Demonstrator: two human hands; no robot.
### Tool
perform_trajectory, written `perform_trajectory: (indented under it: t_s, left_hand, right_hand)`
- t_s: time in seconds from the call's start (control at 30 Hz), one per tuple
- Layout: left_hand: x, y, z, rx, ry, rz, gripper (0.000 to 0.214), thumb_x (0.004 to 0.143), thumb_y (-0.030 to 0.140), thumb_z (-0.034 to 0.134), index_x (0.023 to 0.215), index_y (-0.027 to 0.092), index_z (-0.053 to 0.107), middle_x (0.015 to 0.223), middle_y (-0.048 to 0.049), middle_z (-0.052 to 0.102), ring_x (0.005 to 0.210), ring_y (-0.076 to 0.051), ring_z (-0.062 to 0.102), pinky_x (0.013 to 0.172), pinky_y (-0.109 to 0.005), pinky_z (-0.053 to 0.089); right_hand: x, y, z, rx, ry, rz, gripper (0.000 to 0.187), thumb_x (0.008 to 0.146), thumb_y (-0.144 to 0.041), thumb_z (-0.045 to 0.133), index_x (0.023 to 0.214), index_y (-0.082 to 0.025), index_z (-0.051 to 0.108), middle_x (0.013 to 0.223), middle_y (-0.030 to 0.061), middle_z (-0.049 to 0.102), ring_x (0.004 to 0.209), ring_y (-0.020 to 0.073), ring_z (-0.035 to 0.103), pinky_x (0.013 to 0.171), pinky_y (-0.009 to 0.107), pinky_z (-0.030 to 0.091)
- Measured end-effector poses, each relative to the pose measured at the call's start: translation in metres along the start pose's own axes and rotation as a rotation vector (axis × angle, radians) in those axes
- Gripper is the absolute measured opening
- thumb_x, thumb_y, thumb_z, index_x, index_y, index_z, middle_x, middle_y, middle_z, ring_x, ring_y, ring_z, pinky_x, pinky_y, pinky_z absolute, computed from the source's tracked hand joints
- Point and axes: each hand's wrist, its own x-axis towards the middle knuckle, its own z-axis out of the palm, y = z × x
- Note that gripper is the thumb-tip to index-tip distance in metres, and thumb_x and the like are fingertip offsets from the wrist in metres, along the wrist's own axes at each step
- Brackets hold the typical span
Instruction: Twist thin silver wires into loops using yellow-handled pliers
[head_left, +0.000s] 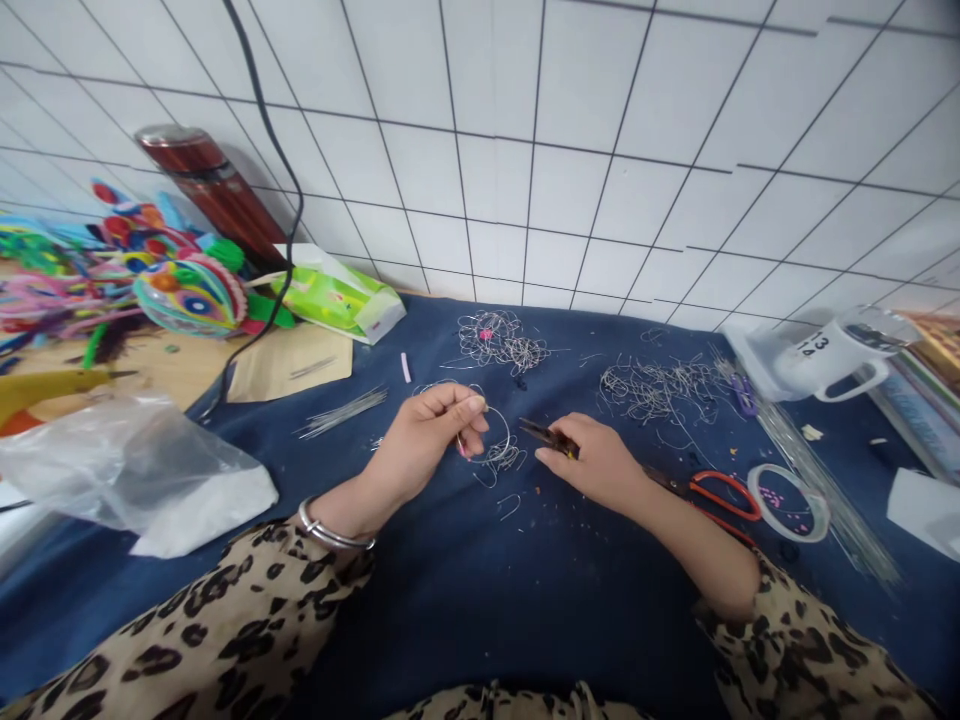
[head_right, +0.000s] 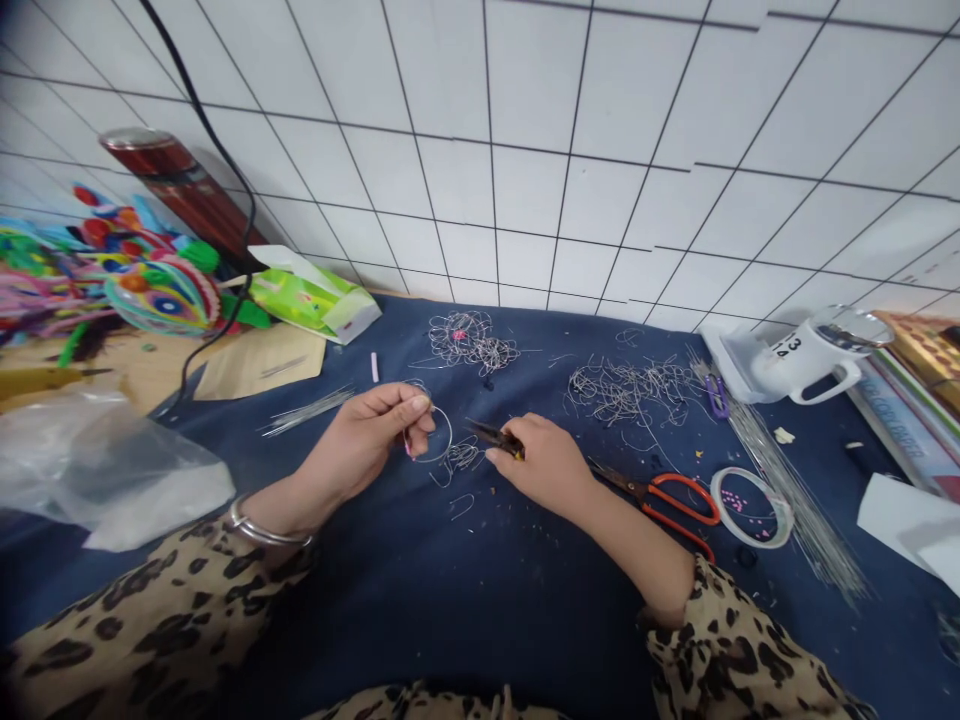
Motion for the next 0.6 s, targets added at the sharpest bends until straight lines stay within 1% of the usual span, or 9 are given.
perform_trajectory:
  t_s: [0.03, 0.07, 0.13, 0.2, 0.23, 0.3, 0.43, 0.5, 0.6]
  left_hand:
    - [0.000, 0.000, -0.002, -0.004, 0.018, 0.007, 0.021, 0.080, 0.033, 0.058, 0.075, 0.013, 0.057, 0.063, -0.0021, 0.062, 0.050, -0.009, 0.056, 0.047, -0.020, 0.041]
    - [0.000, 0.000, -0.004, -0.010, 0.029, 0.008, 0.020, 0.079, 0.033, 0.058, 0.075, 0.013, 0.057, 0.064, -0.0024, 0.062, 0.050, -0.009, 0.056, 0.047, -0.020, 0.041]
    - [-0.002, -0.006, -0.006, -0.019, 0.042, -0.008, 0.020, 0.079, 0.033, 0.059, 0.077, 0.013, 0.057, 0.067, -0.0023, 0.063, 0.050, -0.009, 0.055, 0.047, -0.020, 0.041]
    - [-0.004, -0.013, -0.007, -0.024, 0.051, -0.040, 0.021, 0.079, 0.034, 0.059, 0.079, 0.013, 0.058, 0.067, -0.0019, 0.062, 0.049, -0.008, 0.055, 0.047, -0.019, 0.041]
    - [-0.005, -0.017, -0.007, -0.023, 0.058, -0.054, 0.021, 0.079, 0.034, 0.059, 0.079, 0.013, 0.058, 0.066, -0.0019, 0.062, 0.049, -0.008, 0.054, 0.047, -0.019, 0.041]
    - [-0.008, -0.023, -0.008, -0.014, 0.071, -0.067, 0.023, 0.078, 0.035, 0.059, 0.077, 0.013, 0.058, 0.066, -0.0020, 0.062, 0.048, -0.008, 0.054, 0.046, -0.020, 0.042]
    - [-0.007, -0.027, -0.012, 0.034, 0.069, -0.036, 0.023, 0.078, 0.036, 0.059, 0.075, 0.013, 0.058, 0.064, -0.0017, 0.062, 0.047, -0.008, 0.053, 0.046, -0.019, 0.042]
    - [-0.005, -0.027, -0.015, 0.064, 0.059, -0.015, 0.022, 0.079, 0.036, 0.058, 0.075, 0.014, 0.058, 0.062, -0.0011, 0.061, 0.046, -0.008, 0.052, 0.046, -0.019, 0.041]
    - [-0.003, -0.028, -0.018, 0.112, 0.055, 0.001, 0.023, 0.080, 0.036, 0.056, 0.074, 0.014, 0.058, 0.059, -0.0004, 0.060, 0.045, -0.008, 0.051, 0.045, -0.019, 0.040]
  right_hand:
    - [0.001, 0.002, -0.004, -0.049, -0.010, -0.007, 0.022, 0.075, -0.041, 0.056, 0.081, -0.019, 0.057, 0.078, 0.0009, 0.052, 0.069, 0.0122, 0.046, 0.064, 0.025, 0.033]
    - [0.002, 0.003, -0.008, -0.085, -0.019, -0.002, 0.023, 0.075, -0.042, 0.057, 0.080, -0.020, 0.058, 0.078, 0.0013, 0.052, 0.069, 0.0123, 0.047, 0.063, 0.025, 0.033]
    - [0.002, 0.005, -0.017, -0.111, -0.095, -0.027, 0.026, 0.077, -0.044, 0.053, 0.073, -0.019, 0.058, 0.073, 0.0010, 0.052, 0.065, 0.0117, 0.047, 0.061, 0.025, 0.033]
    - [0.002, 0.005, -0.025, -0.066, -0.207, -0.054, 0.030, 0.079, -0.047, 0.051, 0.072, -0.019, 0.060, 0.069, 0.0003, 0.054, 0.063, 0.0114, 0.048, 0.058, 0.024, 0.032]
    - [0.002, 0.005, -0.027, -0.021, -0.250, -0.043, 0.032, 0.079, -0.048, 0.050, 0.071, -0.019, 0.061, 0.067, -0.0001, 0.054, 0.061, 0.0109, 0.048, 0.056, 0.023, 0.032]
    - [0.001, 0.003, -0.030, 0.108, -0.342, 0.022, 0.037, 0.079, -0.051, 0.048, 0.071, -0.018, 0.061, 0.062, -0.0005, 0.055, 0.056, 0.0100, 0.048, 0.052, 0.022, 0.032]
    - [-0.001, 0.001, -0.027, 0.400, -0.585, 0.254, 0.043, 0.079, -0.055, 0.047, 0.078, -0.015, 0.061, 0.062, 0.0024, 0.060, 0.056, 0.0113, 0.056, 0.053, 0.022, 0.041]
    - [-0.003, 0.003, -0.024, 0.448, -0.667, 0.353, 0.045, 0.077, -0.057, 0.048, 0.078, -0.014, 0.060, 0.062, 0.0038, 0.062, 0.055, 0.0121, 0.059, 0.053, 0.023, 0.045]
    - [-0.007, 0.005, -0.021, 0.440, -0.757, 0.436, 0.046, 0.075, -0.058, 0.050, 0.074, -0.013, 0.061, 0.061, 0.0046, 0.063, 0.053, 0.0125, 0.060, 0.050, 0.023, 0.046]
